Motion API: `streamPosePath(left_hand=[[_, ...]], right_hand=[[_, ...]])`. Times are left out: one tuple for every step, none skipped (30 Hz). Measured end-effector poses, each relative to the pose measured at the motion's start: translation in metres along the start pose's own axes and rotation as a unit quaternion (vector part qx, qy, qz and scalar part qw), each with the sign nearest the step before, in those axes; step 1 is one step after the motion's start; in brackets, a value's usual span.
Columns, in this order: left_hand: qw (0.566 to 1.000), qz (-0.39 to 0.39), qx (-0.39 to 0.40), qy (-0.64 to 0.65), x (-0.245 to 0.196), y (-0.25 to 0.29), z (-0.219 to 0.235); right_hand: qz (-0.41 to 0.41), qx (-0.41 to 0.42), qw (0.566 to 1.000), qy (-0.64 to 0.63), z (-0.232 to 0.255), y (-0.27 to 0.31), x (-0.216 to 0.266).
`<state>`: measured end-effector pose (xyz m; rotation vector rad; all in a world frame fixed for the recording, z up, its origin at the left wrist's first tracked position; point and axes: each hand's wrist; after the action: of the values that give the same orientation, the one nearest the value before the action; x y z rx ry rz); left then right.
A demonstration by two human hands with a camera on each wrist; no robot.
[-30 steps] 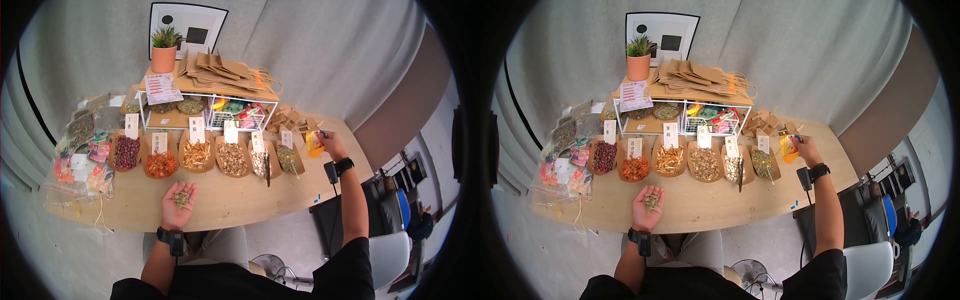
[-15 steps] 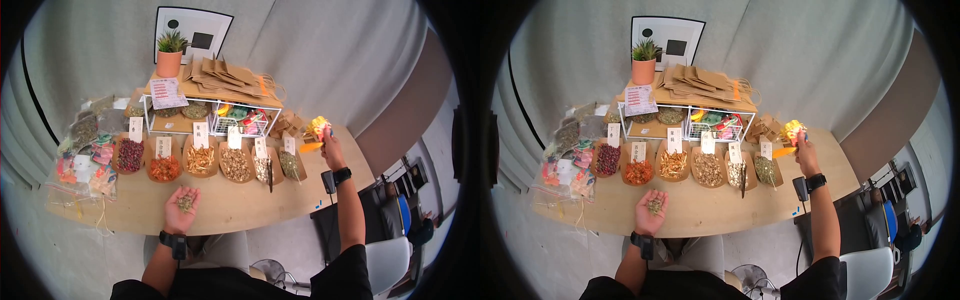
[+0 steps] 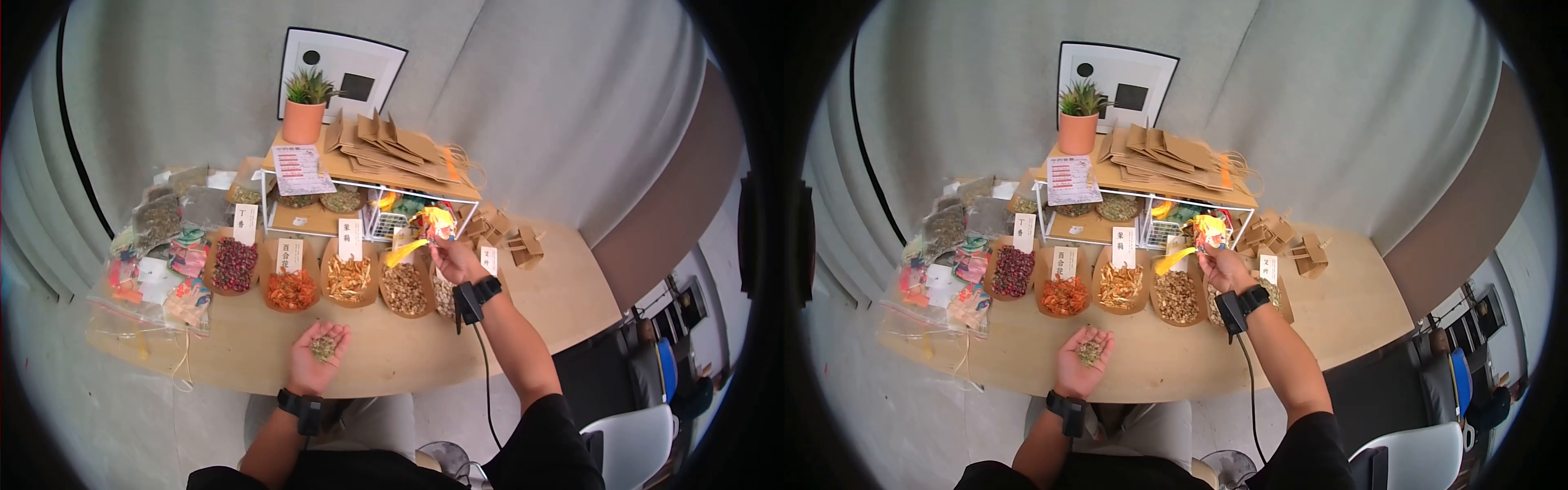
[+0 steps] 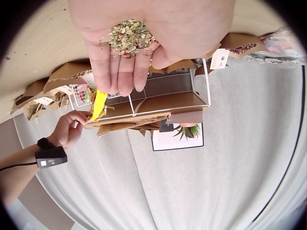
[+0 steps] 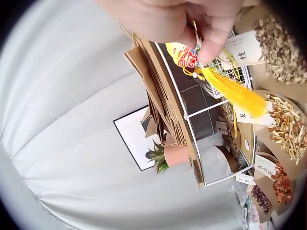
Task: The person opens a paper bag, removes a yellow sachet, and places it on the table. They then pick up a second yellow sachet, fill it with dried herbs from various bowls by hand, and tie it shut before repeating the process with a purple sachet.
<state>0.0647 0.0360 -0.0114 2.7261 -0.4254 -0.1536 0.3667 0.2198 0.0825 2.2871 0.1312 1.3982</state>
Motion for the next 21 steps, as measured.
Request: streamPosePath(left_hand=[[1.000,0.005,0.001,0.005,0.000,-0.001,0.002],[1.000,0.009,0.002,0.011,0.000,-0.002,0.004],[1.000,0.011,0.004,0.014,0.000,-0.002,0.005],[1.000,0.015,0.005,0.016,0.000,-0.001,0.005],[1.000,0.019,0.006,0.018,0.000,-0.002,0.006],[1.000,0.020,0.008,0.017,0.000,-0.001,0.005],[1.000,0.021,0.011,0.016,0.000,-0.001,0.005],[1.000,0.022,0.014,0.016,0.000,0.000,0.005],[0.999,0.023,0.014,0.017,0.001,0.000,0.006],[0.999,0.024,0.015,0.017,0.000,-0.001,0.006],[0.999,0.025,0.015,0.018,0.001,-0.001,0.007],[0.999,0.024,0.014,0.016,0.001,-0.001,0.007],[1.000,0.024,0.012,0.014,0.001,-0.001,0.006],[1.000,0.023,0.010,0.011,0.001,-0.001,0.006],[1.000,0.024,0.014,0.015,0.001,0.000,0.006],[0.999,0.026,0.017,0.018,0.001,0.001,0.006],[0.999,0.027,0.022,0.021,0.000,0.001,0.006],[0.998,0.032,0.037,0.033,0.000,-0.001,0.009],[0.997,0.037,0.052,0.045,0.000,-0.003,0.013],[0.995,0.044,0.068,0.056,0.001,-0.005,0.017],[0.995,0.039,0.071,0.057,0.002,-0.005,0.018]], right_hand=[[-0.001,-0.010,1.000,-0.013,-0.006,-0.012,-0.003],[-0.002,-0.020,0.999,-0.025,-0.012,-0.025,-0.005],[0.000,-0.007,1.000,-0.026,-0.018,-0.033,-0.004],[0.011,-0.004,0.999,-0.033,-0.021,-0.046,-0.004],[0.022,-0.001,0.999,-0.041,-0.025,-0.060,-0.005],[0.032,0.001,0.998,-0.049,-0.029,-0.071,-0.004],[0.024,-0.014,0.997,-0.078,-0.033,-0.082,0.000],[0.066,0.061,0.989,-0.113,-0.033,-0.094,0.001],[0.114,0.052,0.984,-0.128,-0.039,-0.098,0.001],[0.161,0.043,0.976,-0.142,-0.045,-0.103,0.002],[0.180,0.045,0.967,-0.173,-0.051,-0.106,0.002],[0.162,0.051,0.972,-0.162,-0.054,-0.108,0.003],[0.144,0.056,0.976,-0.151,-0.059,-0.105,0.006],[0.126,0.061,0.980,-0.140,-0.063,-0.100,0.007],[0.129,0.081,0.983,-0.106,-0.068,-0.094,0.004],[0.144,0.063,0.985,-0.077,-0.063,-0.099,0.001],[0.160,0.048,0.985,-0.047,-0.058,-0.107,-0.001],[0.176,0.033,0.984,-0.017,-0.054,-0.111,-0.004],[0.171,-0.001,0.984,-0.048,-0.053,-0.098,-0.009],[0.147,-0.007,0.984,-0.096,-0.049,-0.083,-0.016],[0.131,0.012,0.985,-0.111,-0.054,-0.043,-0.021]])
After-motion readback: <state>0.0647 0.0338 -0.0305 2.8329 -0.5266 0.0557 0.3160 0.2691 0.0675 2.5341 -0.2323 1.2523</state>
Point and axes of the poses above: each hand's wrist, its own y-axis away from the middle knuckle, its own z-axis out of the back of the hand, x = y × z, and after that the axes turned 6 degrees about -x, right-handed
